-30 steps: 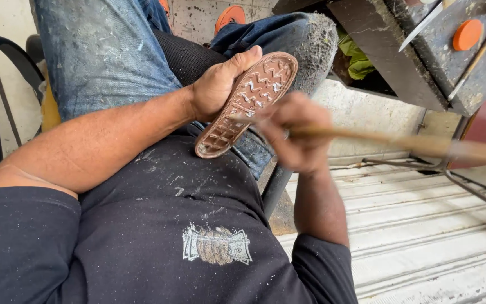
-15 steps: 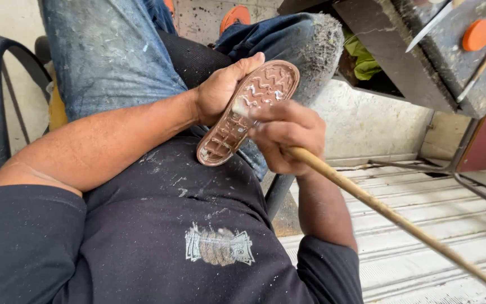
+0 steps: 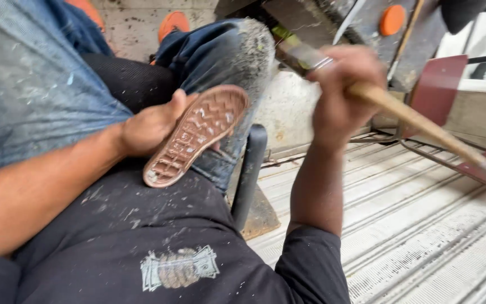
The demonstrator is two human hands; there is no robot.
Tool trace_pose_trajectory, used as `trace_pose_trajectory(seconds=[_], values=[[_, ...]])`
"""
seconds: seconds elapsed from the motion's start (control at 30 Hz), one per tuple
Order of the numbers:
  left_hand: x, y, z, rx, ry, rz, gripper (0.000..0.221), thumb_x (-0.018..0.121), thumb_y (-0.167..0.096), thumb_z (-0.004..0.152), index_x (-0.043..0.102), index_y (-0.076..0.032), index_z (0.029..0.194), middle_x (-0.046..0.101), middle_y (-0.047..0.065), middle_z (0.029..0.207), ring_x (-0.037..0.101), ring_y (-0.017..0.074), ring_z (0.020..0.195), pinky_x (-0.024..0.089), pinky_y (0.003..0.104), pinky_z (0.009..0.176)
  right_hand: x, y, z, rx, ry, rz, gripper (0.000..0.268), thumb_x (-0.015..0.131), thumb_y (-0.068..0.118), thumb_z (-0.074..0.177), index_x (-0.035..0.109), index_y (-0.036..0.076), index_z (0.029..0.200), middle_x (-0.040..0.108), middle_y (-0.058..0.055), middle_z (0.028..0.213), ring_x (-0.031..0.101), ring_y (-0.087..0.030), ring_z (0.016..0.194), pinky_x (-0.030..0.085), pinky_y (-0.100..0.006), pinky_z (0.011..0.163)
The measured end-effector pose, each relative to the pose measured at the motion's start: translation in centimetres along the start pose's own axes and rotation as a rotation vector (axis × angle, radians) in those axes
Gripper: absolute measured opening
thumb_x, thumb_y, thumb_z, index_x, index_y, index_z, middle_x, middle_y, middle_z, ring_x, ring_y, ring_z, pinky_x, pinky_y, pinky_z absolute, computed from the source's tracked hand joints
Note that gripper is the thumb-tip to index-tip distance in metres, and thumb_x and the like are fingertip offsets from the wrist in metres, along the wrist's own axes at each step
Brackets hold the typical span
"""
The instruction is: Apply adhesive to shoe soles and uppers using a brush
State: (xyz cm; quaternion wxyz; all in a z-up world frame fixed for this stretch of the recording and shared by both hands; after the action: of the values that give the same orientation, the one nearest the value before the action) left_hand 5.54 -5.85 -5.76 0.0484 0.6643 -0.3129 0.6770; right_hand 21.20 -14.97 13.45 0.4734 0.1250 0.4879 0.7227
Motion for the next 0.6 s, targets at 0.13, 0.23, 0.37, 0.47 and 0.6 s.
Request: trace_pose_trajectory(seconds=[0.13,0.23,0.37,0.47,0.6], values=[[2.0,-0.5,-0.9,-0.092,0.152,-0.085,0.085,0.060,-0.055,0.099,0.024,-0.005,0.157,0.069,0.038,0.108,0.077,0.0377,0.081,0.065,0.041,0.070,-10.3,-4.8,2.8,0.116,-0.347,-0.244,0.021,0.057,-0.017,0.093,0.060,0.003,0.102,0.061,-0.015,0.096,0.067,-0.023,0.073,0.064,-0.032,0.064],[3.2,-4.0,1.2,0.076,0.144,-0.195,0.095,0.072,-0.035,0.099,0.008,-0.009,0.165,0.048,0.027,0.144,0.067,0.0482,0.109,0.066,0.053,0.075,-11.9,-8.7,4.9,0.135,-0.273,-0.403,0.019,0.062,-0.016,0.087,0.061,0.001,0.094,0.063,-0.015,0.083,0.069,-0.024,0.064,0.065,-0.032,0.053],[2.8,-5.8,3.3,0.101,0.131,-0.219,0.085,0.073,-0.027,0.097,0.018,-0.007,0.158,0.047,0.028,0.141,0.063,0.0585,0.113,0.065,0.060,0.077,-12.2,-12.3,6.3,0.133,-0.176,-0.485,0.026,0.073,-0.016,0.086,0.062,0.007,0.093,0.064,-0.010,0.092,0.064,-0.020,0.080,0.060,-0.030,0.074],[2.4,-6.5,4.7,0.073,0.099,-0.188,0.088,0.080,-0.030,0.091,0.022,-0.006,0.153,0.047,0.027,0.139,0.060,0.0633,0.115,0.065,0.059,0.078,-12.3,-14.4,6.4,0.196,-0.133,-0.664,0.026,0.082,-0.007,0.084,0.065,0.011,0.094,0.070,-0.005,0.089,0.069,-0.017,0.078,0.060,-0.029,0.073],[2.2,-7.0,5.4,0.071,0.083,-0.159,0.094,0.081,-0.033,0.088,0.022,-0.002,0.154,0.049,0.028,0.141,0.062,0.0582,0.116,0.065,0.055,0.081,-13.0,-14.7,6.1,0.240,-0.186,-0.576,0.022,0.080,-0.006,0.086,0.065,0.009,0.093,0.068,-0.006,0.088,0.067,-0.016,0.076,0.060,-0.027,0.071]])
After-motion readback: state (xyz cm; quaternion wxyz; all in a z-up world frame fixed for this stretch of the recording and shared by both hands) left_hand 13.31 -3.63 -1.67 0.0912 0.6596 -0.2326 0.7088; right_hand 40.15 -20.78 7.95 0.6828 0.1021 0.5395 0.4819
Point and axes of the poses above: each hand's wrist, its own z-axis towards the middle knuckle, its own x-axis out of the palm, y = z × x, the point moved 10 cm from there along z, towards the middle knuckle
